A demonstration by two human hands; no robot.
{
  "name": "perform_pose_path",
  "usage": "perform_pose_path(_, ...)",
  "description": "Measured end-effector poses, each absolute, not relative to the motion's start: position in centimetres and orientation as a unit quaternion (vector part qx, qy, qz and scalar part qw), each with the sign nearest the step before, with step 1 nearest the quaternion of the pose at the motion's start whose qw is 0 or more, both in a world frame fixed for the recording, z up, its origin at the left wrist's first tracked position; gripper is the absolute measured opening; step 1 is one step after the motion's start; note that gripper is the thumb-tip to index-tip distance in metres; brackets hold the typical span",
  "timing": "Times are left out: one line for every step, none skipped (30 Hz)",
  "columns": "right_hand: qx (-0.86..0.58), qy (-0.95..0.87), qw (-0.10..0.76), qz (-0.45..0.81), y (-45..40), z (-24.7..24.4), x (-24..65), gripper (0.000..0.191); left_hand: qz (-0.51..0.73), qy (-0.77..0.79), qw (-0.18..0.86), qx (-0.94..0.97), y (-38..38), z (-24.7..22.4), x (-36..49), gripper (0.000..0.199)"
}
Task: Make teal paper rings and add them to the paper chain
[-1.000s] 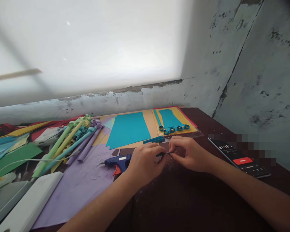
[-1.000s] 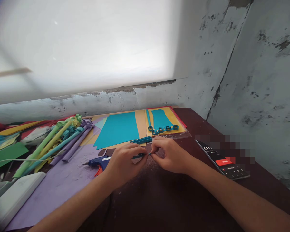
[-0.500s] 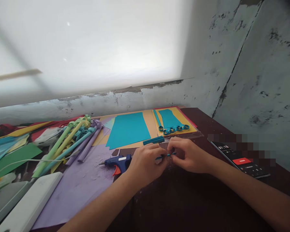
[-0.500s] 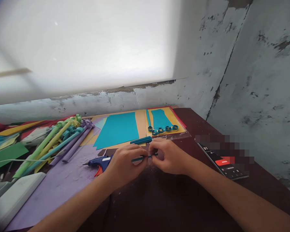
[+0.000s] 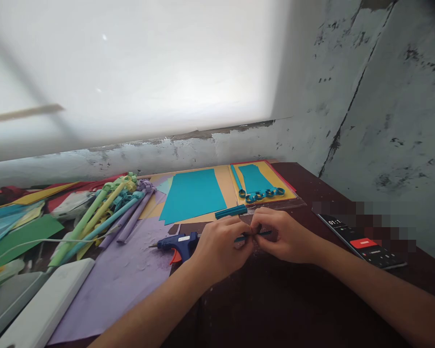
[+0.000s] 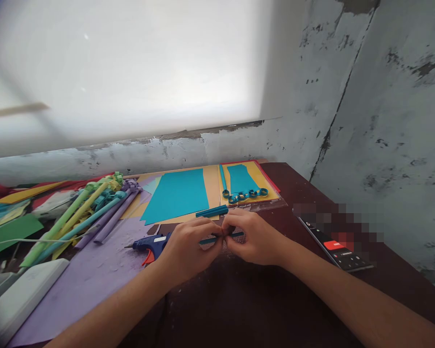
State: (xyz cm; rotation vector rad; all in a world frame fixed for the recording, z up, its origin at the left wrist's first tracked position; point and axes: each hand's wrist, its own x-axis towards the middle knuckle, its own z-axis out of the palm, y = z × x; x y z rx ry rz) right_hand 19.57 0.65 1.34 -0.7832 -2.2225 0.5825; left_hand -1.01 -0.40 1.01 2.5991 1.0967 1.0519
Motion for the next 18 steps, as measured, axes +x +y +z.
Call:
perform_pose_path(-0.306,-0.857,0.352,0.22,0.67,1.36,19.58,0.017,0.347,0.369,0.06,0.86,-0.4,1.04,-1.01,0.01)
perform_pose_path(-0.311,-0.856,0.353,0.215,0.7,1.38,19.61,0.018,0.348,0.376,0.054,0.857,-0.4,1.06,-1.01,0.009)
perform_pose_path(-0.317,-0.854,0.354,0.212,0.71,1.4,19.64,0.019,0.348,0.382,0.051,0.855,-0.4,1.07,-1.01,0.008)
perform_pose_path(-0.321,-0.854,0.354,0.209,0.71,1.41,19.68,0.02,0.349,0.384,0.049,0.853,-0.4,1.06,-1.02,0.008)
perform_pose_path(-0.321,-0.854,0.352,0.209,0.7,1.42,19.71,0.02,0.35,0.383,0.05,0.853,-0.39,1.05,-1.03,0.008)
perform_pose_path(-0.32,-0.855,0.349,0.211,0.67,1.42,19.73,0.019,0.35,0.378,0.053,0.855,-0.39,1.02,-1.04,0.009)
perform_pose_path(-0.316,-0.857,0.346,0.215,0.63,1.41,19.73,0.018,0.35,0.371,0.056,0.858,-0.39,0.98,-1.04,0.009)
perform_pose_path(-0.311,-0.859,0.344,0.218,0.58,1.39,19.73,0.017,0.35,0.364,0.058,0.861,-0.39,0.95,-1.04,0.009)
perform_pose_path(-0.308,-0.859,0.345,0.219,0.55,1.38,19.72,0.017,0.35,0.358,0.056,0.864,-0.4,0.93,-1.03,0.009)
perform_pose_path(-0.309,-0.858,0.347,0.218,0.53,1.38,19.7,0.017,0.351,0.356,0.052,0.865,-0.4,0.92,-1.02,0.009)
perform_pose_path(-0.312,-0.857,0.35,0.214,0.52,1.39,19.7,0.017,0.352,0.356,0.046,0.864,-0.41,0.91,-1.01,0.008)
perform_pose_path(-0.317,-0.855,0.354,0.209,0.52,1.41,19.69,0.018,0.352,0.36,0.039,0.863,-0.42,0.91,-1.0,0.008)
perform_pose_path(-0.321,-0.854,0.356,0.204,0.54,1.44,19.69,0.019,0.352,0.363,0.032,0.862,-0.43,0.91,-1.0,0.008)
perform_pose_path(-0.324,-0.853,0.357,0.2,0.56,1.47,19.69,0.02,0.351,0.365,0.028,0.862,-0.43,0.9,-1.01,0.009)
perform_pose_path(-0.325,-0.853,0.356,0.199,0.58,1.51,19.69,0.02,0.351,0.365,0.024,0.862,-0.42,0.88,-1.02,0.009)
perform_pose_path(-0.322,-0.855,0.353,0.202,0.6,1.54,19.68,0.02,0.349,0.363,0.022,0.864,-0.42,0.85,-1.03,0.009)
perform_pose_path(-0.317,-0.857,0.35,0.205,0.61,1.55,19.67,0.019,0.348,0.359,0.021,0.866,-0.4,0.82,-1.04,0.008)
perform_pose_path(-0.311,-0.859,0.349,0.209,0.61,1.56,19.66,0.018,0.346,0.355,0.02,0.868,-0.39,0.79,-1.04,0.008)
